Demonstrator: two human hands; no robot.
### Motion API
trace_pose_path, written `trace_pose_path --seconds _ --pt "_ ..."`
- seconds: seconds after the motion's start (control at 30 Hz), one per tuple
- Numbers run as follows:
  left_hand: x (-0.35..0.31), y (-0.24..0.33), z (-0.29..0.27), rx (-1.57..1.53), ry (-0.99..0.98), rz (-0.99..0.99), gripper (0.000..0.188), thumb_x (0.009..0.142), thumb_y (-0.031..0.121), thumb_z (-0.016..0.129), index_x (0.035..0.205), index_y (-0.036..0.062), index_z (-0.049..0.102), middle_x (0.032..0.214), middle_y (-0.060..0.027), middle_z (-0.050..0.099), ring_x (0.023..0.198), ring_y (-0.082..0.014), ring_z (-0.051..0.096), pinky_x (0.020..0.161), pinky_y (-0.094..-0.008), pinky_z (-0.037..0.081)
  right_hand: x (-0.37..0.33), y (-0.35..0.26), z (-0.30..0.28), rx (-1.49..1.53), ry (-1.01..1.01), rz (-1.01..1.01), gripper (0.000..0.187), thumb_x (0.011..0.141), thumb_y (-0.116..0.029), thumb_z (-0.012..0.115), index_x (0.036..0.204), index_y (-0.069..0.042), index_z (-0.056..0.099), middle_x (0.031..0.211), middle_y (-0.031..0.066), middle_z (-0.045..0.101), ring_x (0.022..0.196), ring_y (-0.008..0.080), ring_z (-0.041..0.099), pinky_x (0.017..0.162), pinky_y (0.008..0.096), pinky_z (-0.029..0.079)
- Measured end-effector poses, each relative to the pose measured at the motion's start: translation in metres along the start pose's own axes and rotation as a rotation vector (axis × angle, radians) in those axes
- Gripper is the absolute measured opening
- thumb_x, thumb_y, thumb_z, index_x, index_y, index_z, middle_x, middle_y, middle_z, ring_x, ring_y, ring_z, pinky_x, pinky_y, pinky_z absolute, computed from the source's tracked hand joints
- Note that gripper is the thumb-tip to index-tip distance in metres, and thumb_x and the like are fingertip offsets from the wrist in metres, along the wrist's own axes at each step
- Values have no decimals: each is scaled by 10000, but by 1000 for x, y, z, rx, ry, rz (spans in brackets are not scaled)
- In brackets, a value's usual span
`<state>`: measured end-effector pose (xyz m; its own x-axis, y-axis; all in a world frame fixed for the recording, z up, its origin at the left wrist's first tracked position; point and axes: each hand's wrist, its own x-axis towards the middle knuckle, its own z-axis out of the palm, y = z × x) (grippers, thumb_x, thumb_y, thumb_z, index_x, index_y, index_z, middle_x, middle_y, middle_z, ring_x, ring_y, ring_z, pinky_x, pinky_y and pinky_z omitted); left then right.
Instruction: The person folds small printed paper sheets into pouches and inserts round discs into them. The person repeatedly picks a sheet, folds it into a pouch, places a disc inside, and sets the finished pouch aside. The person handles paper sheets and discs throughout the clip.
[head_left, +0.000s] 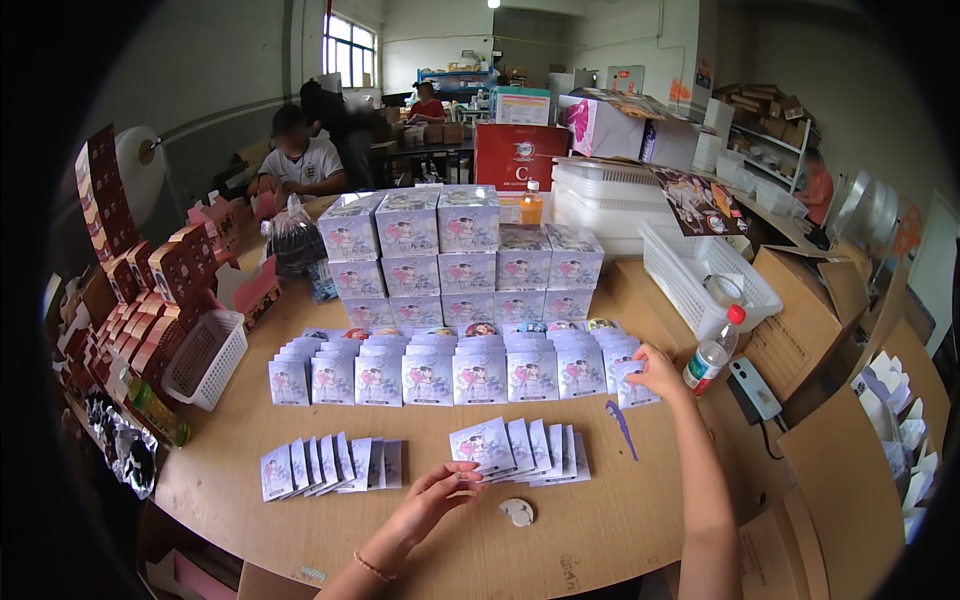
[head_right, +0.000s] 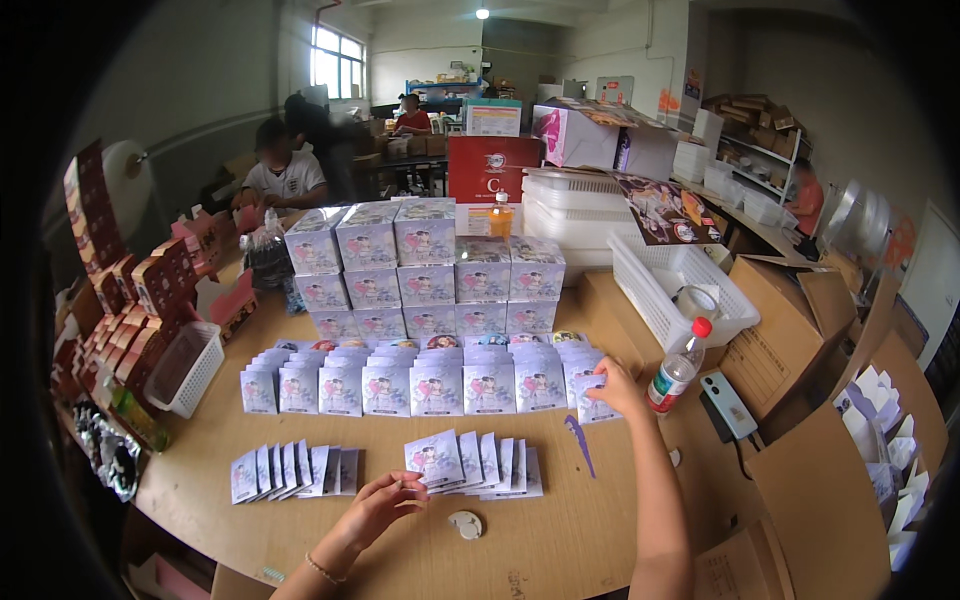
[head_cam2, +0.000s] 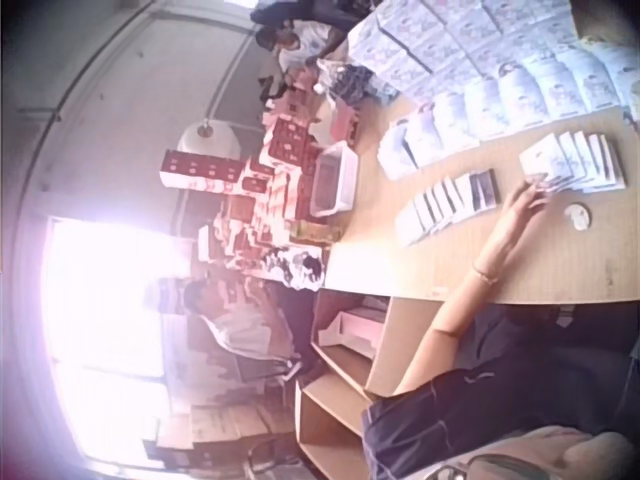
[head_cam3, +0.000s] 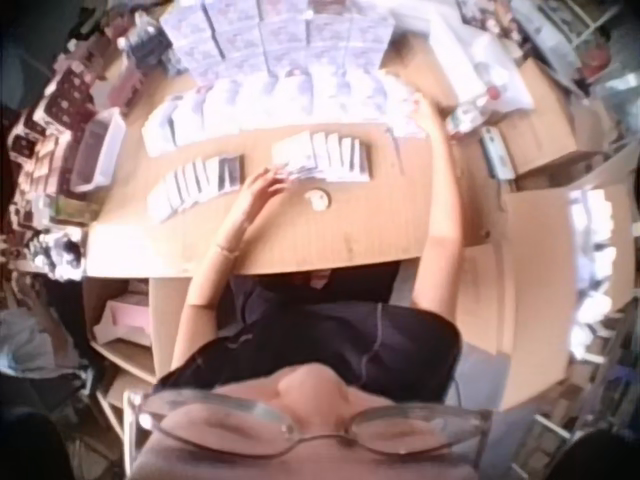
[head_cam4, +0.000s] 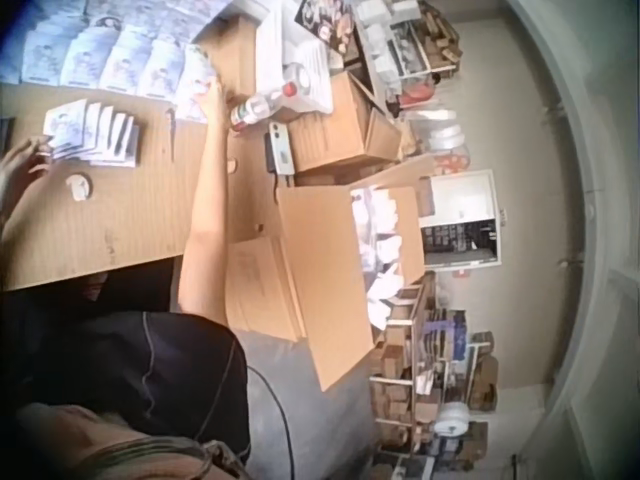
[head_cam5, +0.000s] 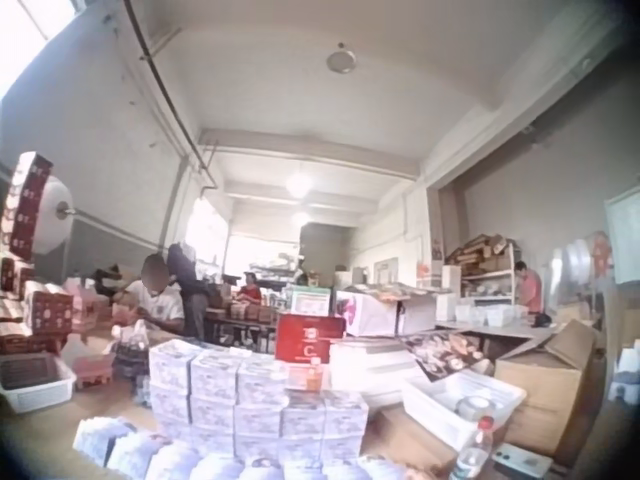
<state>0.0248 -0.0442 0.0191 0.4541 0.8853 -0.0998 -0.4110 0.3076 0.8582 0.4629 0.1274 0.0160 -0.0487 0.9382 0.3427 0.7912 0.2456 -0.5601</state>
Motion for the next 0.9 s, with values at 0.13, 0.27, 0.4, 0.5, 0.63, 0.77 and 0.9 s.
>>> trace_pose_path --seconds 0.13,0.27,0.4,0.5,0.63,0.77,0.9 --pt "2 0 2 12 -17 -7 317 960 206 484 1219 25 507 1098 -64 606 1035 -176 579 927 -321 440 2 5 9 56 103 -61 397 608 -77 782 910 -31 528 892 56 491 662 140 468 599 284 431" --pt "3 0 1 41 -8 -8 320 955 222 485 1206 25 505 1104 -88 598 1048 -207 572 911 -347 446 5 3 15 58 121 -34 384 629 -69 766 923 -29 522 922 74 473 693 171 473 630 299 437" --pt "3 -1 -2 49 -6 -10 321 951 226 487 1202 26 501 1111 -96 592 1053 -220 570 904 -358 449 5 -3 19 102 108 -5 385 660 -67 745 970 -30 520 963 104 475 764 217 507 674 328 453" --pt "3 0 0 57 6 -25 318 951 224 489 1201 28 502 1105 -92 593 1048 -213 572 905 -352 447 1 -1 23 96 145 -58 390 670 -57 742 997 -36 529 964 98 472 739 206 502 665 320 455" --pt "3 1 1 55 2 -32 313 950 220 489 1199 30 505 1100 -86 594 1041 -204 573 907 -343 444 -4 -2 21 79 164 -91 396 678 -52 744 1021 -40 547 958 86 470 696 190 487 654 307 452" --pt "3 -1 -1 51 -8 -32 313 948 224 492 1197 35 509 1095 -80 597 1041 -196 571 912 -333 440 -8 -6 18 102 151 -84 413 677 -55 748 1047 -43 565 962 80 474 668 173 473 640 298 449" --pt "4 0 -2 70 -12 -41 310 947 229 500 1194 44 517 1093 -70 600 1050 -180 565 915 -322 437 -9 0 16 119 158 -116 420 684 -62 746 1065 -46 570 1002 80 488 653 163 465 639 292 449"
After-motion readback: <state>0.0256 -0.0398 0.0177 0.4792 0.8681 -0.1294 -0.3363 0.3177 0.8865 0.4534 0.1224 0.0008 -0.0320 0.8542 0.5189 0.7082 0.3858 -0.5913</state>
